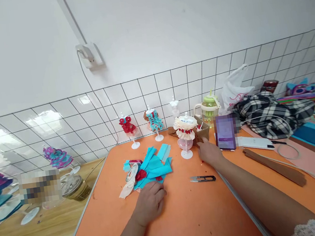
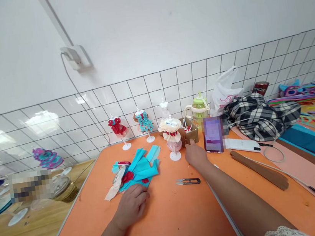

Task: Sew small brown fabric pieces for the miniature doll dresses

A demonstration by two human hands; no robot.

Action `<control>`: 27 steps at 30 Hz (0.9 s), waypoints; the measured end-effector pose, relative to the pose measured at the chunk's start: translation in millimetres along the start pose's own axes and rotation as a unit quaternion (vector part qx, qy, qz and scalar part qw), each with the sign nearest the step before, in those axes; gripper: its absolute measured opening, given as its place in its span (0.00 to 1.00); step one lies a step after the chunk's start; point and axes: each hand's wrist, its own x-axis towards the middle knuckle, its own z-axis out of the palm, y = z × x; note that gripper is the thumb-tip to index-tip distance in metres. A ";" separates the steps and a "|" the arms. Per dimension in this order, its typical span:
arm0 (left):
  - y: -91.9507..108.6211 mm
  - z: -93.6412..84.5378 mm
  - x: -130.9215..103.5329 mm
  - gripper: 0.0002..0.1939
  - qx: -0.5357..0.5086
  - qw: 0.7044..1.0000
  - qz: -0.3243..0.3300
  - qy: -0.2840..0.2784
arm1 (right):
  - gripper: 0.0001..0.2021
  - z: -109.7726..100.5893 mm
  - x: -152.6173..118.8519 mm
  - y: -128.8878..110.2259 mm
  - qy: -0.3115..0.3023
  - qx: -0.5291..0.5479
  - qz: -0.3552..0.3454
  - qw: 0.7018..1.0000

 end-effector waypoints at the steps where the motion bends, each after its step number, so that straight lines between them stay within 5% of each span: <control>1: -0.5 0.7 -0.3 0.13 -0.011 1.000 -0.003 -0.004 | 0.16 -1.5 -0.9 0.9 -0.007 0.005 -0.009 1.000; 6: 7.0 -9.9 2.7 0.13 -0.140 0.986 -0.088 -0.031 | 0.18 -14.5 -37.4 3.4 -0.007 0.021 -0.052 0.998; 9: 20.0 -12.6 13.7 0.14 -0.297 0.935 -0.178 -0.076 | 0.18 -20.1 -76.5 0.1 0.016 0.035 -0.088 0.995; 11: 30.0 -8.3 25.6 0.19 -0.411 0.871 -0.244 -0.114 | 0.18 -19.9 -100.5 -6.6 0.022 0.032 -0.120 0.992; 15: 49.0 8.6 58.0 0.37 -0.634 0.644 -0.379 -0.202 | 0.20 -9.6 -133.0 -32.5 0.009 -0.010 -0.171 0.985; 16: 53.0 13.0 67.0 0.37 -0.642 0.635 -0.384 -0.194 | 0.22 -5.8 -138.2 -40.3 0.002 -0.023 -0.183 0.983; 22: 51.9 25.5 92.5 0.21 -0.465 0.811 -0.354 -0.039 | 0.20 5.6 -159.8 -60.9 -0.022 0.000 -0.352 0.936; 25: 32.5 7.4 72.3 0.18 -0.297 0.923 -0.246 -0.018 | 0.14 -1.5 -164.5 -46.4 0.019 0.116 -0.437 0.892; 27: 18.6 -14.2 50.4 0.23 -0.200 0.965 -0.170 -0.024 | 0.12 -9.4 -161.1 -35.3 0.090 0.186 -0.428 0.880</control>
